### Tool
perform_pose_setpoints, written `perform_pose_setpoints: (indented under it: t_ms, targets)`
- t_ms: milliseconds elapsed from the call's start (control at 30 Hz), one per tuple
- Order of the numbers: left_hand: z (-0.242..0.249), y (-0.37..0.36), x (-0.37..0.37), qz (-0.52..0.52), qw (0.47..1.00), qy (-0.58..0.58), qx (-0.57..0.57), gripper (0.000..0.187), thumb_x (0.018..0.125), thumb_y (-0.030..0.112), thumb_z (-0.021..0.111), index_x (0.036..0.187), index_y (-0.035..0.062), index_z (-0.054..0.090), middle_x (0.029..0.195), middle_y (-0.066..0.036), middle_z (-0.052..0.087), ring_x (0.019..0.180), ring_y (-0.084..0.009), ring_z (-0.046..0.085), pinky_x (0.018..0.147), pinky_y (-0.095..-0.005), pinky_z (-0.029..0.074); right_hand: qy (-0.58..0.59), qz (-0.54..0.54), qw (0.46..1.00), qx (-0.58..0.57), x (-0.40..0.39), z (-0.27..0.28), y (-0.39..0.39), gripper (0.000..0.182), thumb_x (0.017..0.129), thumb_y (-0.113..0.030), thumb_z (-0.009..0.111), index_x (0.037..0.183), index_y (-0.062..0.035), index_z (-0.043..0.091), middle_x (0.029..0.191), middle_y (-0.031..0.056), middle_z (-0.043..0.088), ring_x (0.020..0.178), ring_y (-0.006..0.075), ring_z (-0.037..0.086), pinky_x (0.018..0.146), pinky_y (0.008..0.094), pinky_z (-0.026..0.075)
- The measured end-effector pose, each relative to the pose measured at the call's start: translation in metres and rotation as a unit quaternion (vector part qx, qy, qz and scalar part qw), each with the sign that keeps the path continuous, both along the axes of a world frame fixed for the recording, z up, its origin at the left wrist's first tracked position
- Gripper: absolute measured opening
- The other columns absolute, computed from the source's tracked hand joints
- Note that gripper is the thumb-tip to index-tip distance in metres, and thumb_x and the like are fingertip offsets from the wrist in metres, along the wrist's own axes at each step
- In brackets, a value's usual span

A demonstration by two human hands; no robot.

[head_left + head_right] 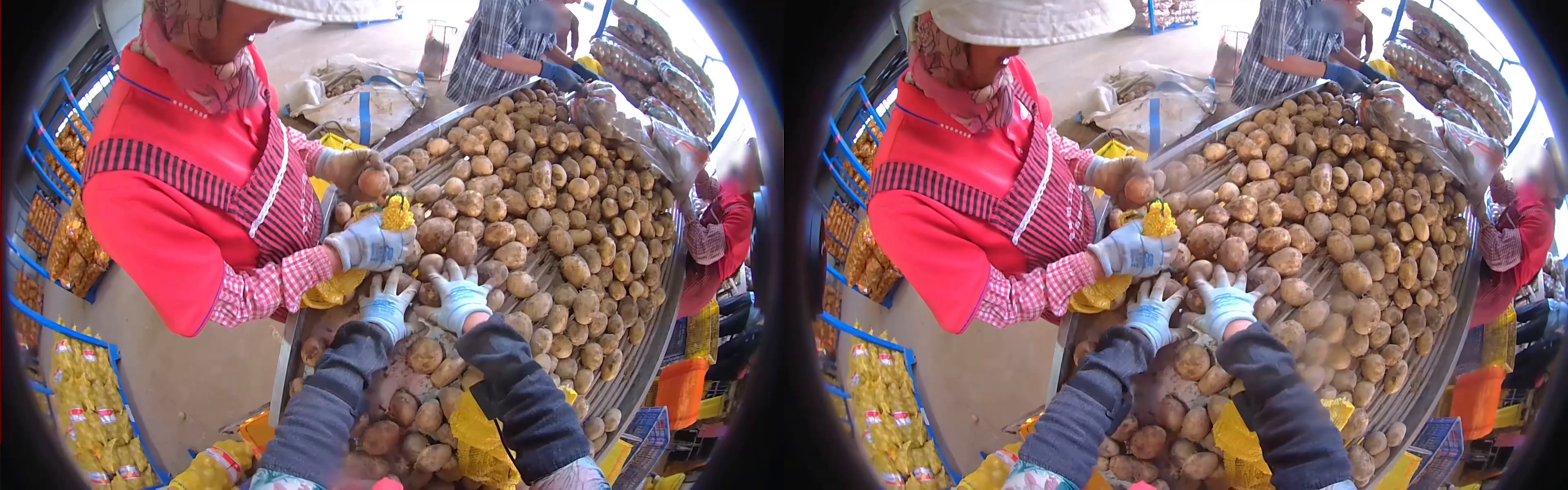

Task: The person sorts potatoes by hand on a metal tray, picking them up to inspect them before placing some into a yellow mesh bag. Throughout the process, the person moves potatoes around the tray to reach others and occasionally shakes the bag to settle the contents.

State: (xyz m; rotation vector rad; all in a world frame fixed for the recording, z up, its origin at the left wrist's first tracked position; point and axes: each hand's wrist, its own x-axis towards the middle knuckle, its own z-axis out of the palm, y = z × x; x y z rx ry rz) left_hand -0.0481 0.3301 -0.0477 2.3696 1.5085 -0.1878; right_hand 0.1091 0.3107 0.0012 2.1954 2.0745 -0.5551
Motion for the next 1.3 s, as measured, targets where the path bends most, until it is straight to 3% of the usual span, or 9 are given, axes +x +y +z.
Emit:
perform_pose_setpoints:
  t_ms: [267,533,667,767,867,933,1133,1200,1300]
  targets:
    - [-0.011,-0.092,-0.078,-0.137,0.99,-0.024,-0.004,0.068,0.077,0.056,0.062,0.135,0.0251,0.046,0.151,-0.006,0.022,0.136,-0.0371,0.022,0.104,-0.0654,0.021,-0.031,0.258,0.964,0.055,-0.049,-0.033,-0.122,0.068,0.071,-0.05,0.068,0.128,-0.0164,0.053,0.146,0.0138,0.029,0.135,0.049,0.018,0.102,0.0695,0.02]
    - [0.009,-0.229,-0.118,-0.203,0.977,-0.043,-0.037,0.079,0.074,0.065,0.057,0.139,0.0219,0.042,0.147,-0.01,0.033,0.136,-0.0358,0.025,0.107,-0.0641,0.012,0.052,0.253,0.966,-0.011,-0.026,0.009,-0.241,0.057,0.077,-0.055,0.061,0.119,-0.0175,0.059,0.145,0.0232,0.028,0.131,0.0396,0.033,0.096,0.0685,0.028]
    - [-0.019,-0.268,-0.131,-0.108,0.988,-0.109,-0.016,0.073,0.074,0.058,0.059,0.137,0.0236,0.044,0.145,-0.01,0.034,0.135,-0.0367,0.026,0.108,-0.0619,0.013,0.024,0.272,0.962,-0.003,0.007,0.006,-0.278,0.06,0.078,-0.063,0.055,0.11,-0.0132,0.062,0.143,0.0188,0.036,0.127,0.0341,0.043,0.093,0.0607,0.038]
    - [-0.031,-0.272,-0.135,-0.052,0.993,-0.098,0.034,0.066,0.077,0.05,0.06,0.136,0.0244,0.045,0.143,-0.005,0.037,0.133,-0.0339,0.028,0.109,-0.0565,0.02,0.027,0.257,0.957,-0.132,0.012,0.018,-0.273,0.052,0.082,-0.057,0.056,0.104,-0.0099,0.061,0.133,0.0176,0.047,0.109,0.0349,0.057,0.085,0.0414,0.048]
    - [-0.03,-0.273,-0.131,-0.032,0.995,-0.08,0.052,0.063,0.079,0.045,0.06,0.136,0.0244,0.044,0.142,-0.001,0.038,0.134,-0.033,0.028,0.109,-0.0541,0.022,0.065,0.148,0.981,-0.107,-0.008,0.025,-0.226,0.043,0.078,-0.043,0.065,0.106,-0.0102,0.062,0.115,0.0138,0.057,0.104,0.0345,0.056,0.082,0.0459,0.047]
    - [-0.034,-0.273,-0.13,-0.026,0.994,-0.099,0.048,0.063,0.08,0.044,0.06,0.137,0.024,0.044,0.143,-0.001,0.038,0.134,-0.0335,0.027,0.109,-0.0544,0.022,0.072,0.167,0.979,0.09,-0.018,0.01,-0.198,0.036,0.076,-0.034,0.068,0.101,-0.0094,0.061,0.101,0.0093,0.06,0.097,0.0319,0.056,0.079,0.0453,0.046]
    - [-0.032,-0.275,-0.129,-0.008,0.993,-0.114,0.034,0.063,0.08,0.044,0.06,0.137,0.0222,0.043,0.143,-0.003,0.038,0.134,-0.0369,0.026,0.108,-0.0553,0.021,-0.11,0.15,0.974,0.131,-0.099,-0.064,-0.12,0.018,0.082,-0.019,0.053,0.095,-0.011,0.063,0.1,0.0117,0.056,0.103,0.0298,0.053,0.081,0.0432,0.042]
    - [-0.027,-0.275,-0.129,-0.007,0.993,-0.115,0.03,0.062,0.08,0.043,0.06,0.137,0.0219,0.043,0.142,-0.004,0.039,0.134,-0.0382,0.026,0.108,-0.0555,0.02,-0.275,0.195,0.942,0.005,-0.131,-0.04,-0.109,0.033,0.086,-0.02,0.049,0.112,-0.0078,0.064,0.117,0.0143,0.056,0.102,0.0297,0.054,0.08,0.0392,0.042]
    - [-0.023,-0.272,-0.125,0.005,0.99,-0.142,-0.001,0.064,0.079,0.043,0.061,0.137,0.0213,0.044,0.14,-0.006,0.041,0.133,-0.0402,0.026,0.108,-0.0562,0.02,-0.225,0.288,0.931,-0.004,-0.137,-0.064,-0.105,0.032,0.087,-0.02,0.05,0.112,-0.009,0.067,0.116,0.0117,0.061,0.103,0.0292,0.058,0.082,0.0368,0.044]
